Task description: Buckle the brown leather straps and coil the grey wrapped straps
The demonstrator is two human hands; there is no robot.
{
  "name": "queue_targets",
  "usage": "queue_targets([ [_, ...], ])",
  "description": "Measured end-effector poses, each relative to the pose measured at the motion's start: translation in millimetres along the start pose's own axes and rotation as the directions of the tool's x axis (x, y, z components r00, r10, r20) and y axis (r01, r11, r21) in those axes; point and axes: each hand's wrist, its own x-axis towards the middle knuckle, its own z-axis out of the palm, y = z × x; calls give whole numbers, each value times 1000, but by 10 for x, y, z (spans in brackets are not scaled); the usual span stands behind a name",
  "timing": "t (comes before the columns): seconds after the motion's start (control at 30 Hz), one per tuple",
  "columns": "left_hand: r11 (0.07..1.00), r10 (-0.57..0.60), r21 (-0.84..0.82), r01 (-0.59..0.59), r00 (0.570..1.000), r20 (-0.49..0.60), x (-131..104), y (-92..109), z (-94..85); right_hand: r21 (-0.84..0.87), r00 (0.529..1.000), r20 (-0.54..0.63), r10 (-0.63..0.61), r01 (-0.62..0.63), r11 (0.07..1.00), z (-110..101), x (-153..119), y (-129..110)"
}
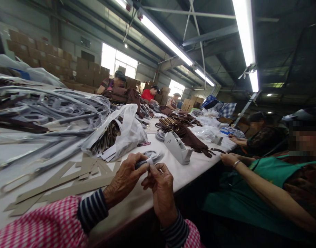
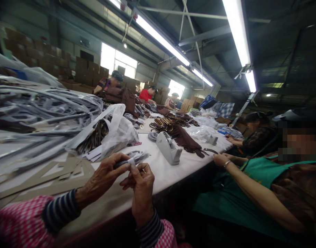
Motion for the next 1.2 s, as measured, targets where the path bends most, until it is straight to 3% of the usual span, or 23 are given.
queue_targets([
  [0.17, 996, -62, -61, 65, 997, 47, -24, 34, 1, -37, 999, 8, -34, 34, 999, -36, 8, 49],
  [0.4, 993, -59, -103, 65, 997, 59, -28, -13, 20, -39, 999, 36, -25, 26, 999, -52, 19, 95],
  [0.57, 995, -63, -74, 64, 998, 16, 41, -2, -51, -24, 999, 46, -4, 6, 1000, -110, -29, 101],
  [0.77, 996, -68, -56, 68, 998, -13, 132, 57, -156, -51, 999, 33, 26, -25, 998, -160, -64, 38],
  [1.0, 993, -58, -99, 62, 997, 47, 93, 64, -96, -66, 997, 19, 77, -76, 995, -114, -101, -70],
  [1.2, 998, -51, -34, 52, 998, 28, 75, 53, -86, -139, 990, 57, 130, -121, 983, -33, -97, -156],
])
